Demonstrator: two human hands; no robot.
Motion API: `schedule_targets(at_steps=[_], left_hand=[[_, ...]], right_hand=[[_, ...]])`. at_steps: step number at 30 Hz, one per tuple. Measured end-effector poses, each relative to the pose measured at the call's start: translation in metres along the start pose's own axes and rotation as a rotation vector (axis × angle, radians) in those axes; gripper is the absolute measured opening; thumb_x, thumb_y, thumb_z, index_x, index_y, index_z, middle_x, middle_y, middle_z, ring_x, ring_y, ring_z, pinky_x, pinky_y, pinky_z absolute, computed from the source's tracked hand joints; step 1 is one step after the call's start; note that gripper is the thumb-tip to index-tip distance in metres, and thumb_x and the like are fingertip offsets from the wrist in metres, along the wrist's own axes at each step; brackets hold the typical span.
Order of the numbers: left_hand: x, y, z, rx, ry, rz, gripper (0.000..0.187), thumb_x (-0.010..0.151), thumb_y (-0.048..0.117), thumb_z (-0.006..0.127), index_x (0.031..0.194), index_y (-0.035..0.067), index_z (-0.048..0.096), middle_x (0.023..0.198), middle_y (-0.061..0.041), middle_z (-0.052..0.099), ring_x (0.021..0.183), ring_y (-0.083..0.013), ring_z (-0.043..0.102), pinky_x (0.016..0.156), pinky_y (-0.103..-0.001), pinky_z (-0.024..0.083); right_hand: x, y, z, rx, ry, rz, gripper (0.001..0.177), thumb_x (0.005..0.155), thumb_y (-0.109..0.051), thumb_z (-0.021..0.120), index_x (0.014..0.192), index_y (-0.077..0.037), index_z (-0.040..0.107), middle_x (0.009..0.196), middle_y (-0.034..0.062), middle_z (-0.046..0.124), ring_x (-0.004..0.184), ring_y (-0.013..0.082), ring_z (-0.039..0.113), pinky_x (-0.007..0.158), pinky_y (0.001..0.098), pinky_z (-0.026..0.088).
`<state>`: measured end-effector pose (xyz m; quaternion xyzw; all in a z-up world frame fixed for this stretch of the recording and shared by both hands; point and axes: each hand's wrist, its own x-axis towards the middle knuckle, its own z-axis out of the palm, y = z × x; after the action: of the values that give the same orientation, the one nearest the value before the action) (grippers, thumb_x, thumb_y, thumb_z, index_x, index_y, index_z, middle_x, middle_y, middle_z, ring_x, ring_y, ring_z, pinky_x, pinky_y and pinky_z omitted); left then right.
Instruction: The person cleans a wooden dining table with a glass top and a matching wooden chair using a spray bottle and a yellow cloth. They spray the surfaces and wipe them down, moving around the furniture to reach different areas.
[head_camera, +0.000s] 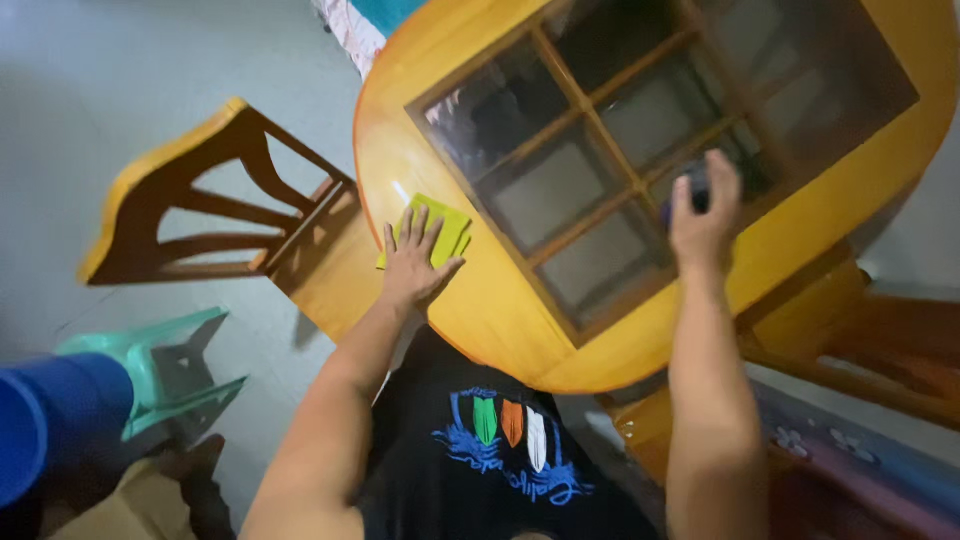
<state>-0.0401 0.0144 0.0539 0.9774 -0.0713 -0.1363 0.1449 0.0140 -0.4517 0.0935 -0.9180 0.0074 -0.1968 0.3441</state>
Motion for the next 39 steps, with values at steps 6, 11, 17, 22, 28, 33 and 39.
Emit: schedule_targets(at_steps=[6,11,17,22,28,33,39], left_hand=[[0.091,-0.057,0.006,0.069,0.164,-0.028,0.062,0.103,0.044,0.047,0.159,0.017,0.039,0.169,-0.012,0.025,0.156,-0.0352,0.016,0.122,-0.062,0.002],[0.125,-0.103,-0.004,0.171,-0.013,0.042,0.058,0.107,0.034,0.045,0.163,0.021,0.041,0.172,-0.003,0.03,0.161,-0.0254,0.023,0.135,-0.058,0.005],[0.127,-0.125,-0.023,-0.002,0.056,-0.01,0.06,0.108,0.041,0.044,0.161,0.015,0.038,0.172,-0.01,0.024,0.159,-0.0313,0.015,0.128,-0.057,0.006],[0.108,-0.091,-0.035,-0.092,0.078,-0.046,0.081,0.097,0.055,0.054,0.16,0.008,0.034,0.169,-0.017,0.017,0.157,-0.037,0.008,0.127,-0.054,0.006],[0.061,-0.083,-0.014,0.038,0.042,0.165,0.067,0.102,0.046,0.05,0.161,0.014,0.038,0.171,-0.018,0.017,0.158,-0.0387,0.009,0.127,-0.057,0.005],[0.058,-0.106,-0.009,0.013,-0.052,0.289,0.062,0.105,0.042,0.047,0.162,0.02,0.037,0.172,-0.013,0.019,0.159,-0.0363,0.011,0.128,-0.057,0.006],[0.152,-0.125,-0.027,-0.047,0.052,0.069,0.065,0.103,0.047,0.049,0.161,0.02,0.038,0.172,-0.014,0.018,0.158,-0.037,0.008,0.127,-0.057,0.006]], right_hand=[[-0.009,-0.131,0.087,0.228,-0.228,0.124,0.019,0.094,-0.017,0.069,0.111,-0.01,0.073,0.109,0.0115,0.074,0.102,0.0262,0.07,0.09,0.0424,0.055],[-0.027,-0.221,0.16,0.266,-0.573,0.454,0.028,0.087,-0.03,0.067,0.109,-0.012,0.07,0.086,0.0148,0.073,0.081,0.0307,0.072,0.073,0.0446,0.055],[-0.021,-0.262,0.181,0.148,-0.614,0.458,0.03,0.089,-0.039,0.066,0.105,-0.013,0.068,0.094,0.018,0.073,0.095,0.04,0.071,0.079,0.0486,0.054],[-0.009,-0.267,0.171,0.09,-0.682,0.428,0.032,0.09,-0.041,0.066,0.105,-0.013,0.069,0.099,0.017,0.073,0.098,0.0402,0.069,0.08,0.0509,0.052],[0.013,-0.28,0.159,0.179,-0.639,0.447,0.035,0.091,-0.041,0.069,0.105,-0.009,0.064,0.092,0.0171,0.071,0.091,0.0389,0.07,0.076,0.0471,0.052],[0.035,-0.292,0.153,0.399,-0.483,0.384,0.026,0.097,-0.029,0.07,0.098,-0.005,0.062,0.082,0.0125,0.065,0.078,0.0258,0.065,0.071,0.0371,0.051],[0.023,-0.284,0.146,0.615,-0.4,0.384,0.015,0.099,-0.022,0.07,0.101,-0.007,0.066,0.084,0.001,0.065,0.079,0.0097,0.062,0.074,0.0278,0.051]])
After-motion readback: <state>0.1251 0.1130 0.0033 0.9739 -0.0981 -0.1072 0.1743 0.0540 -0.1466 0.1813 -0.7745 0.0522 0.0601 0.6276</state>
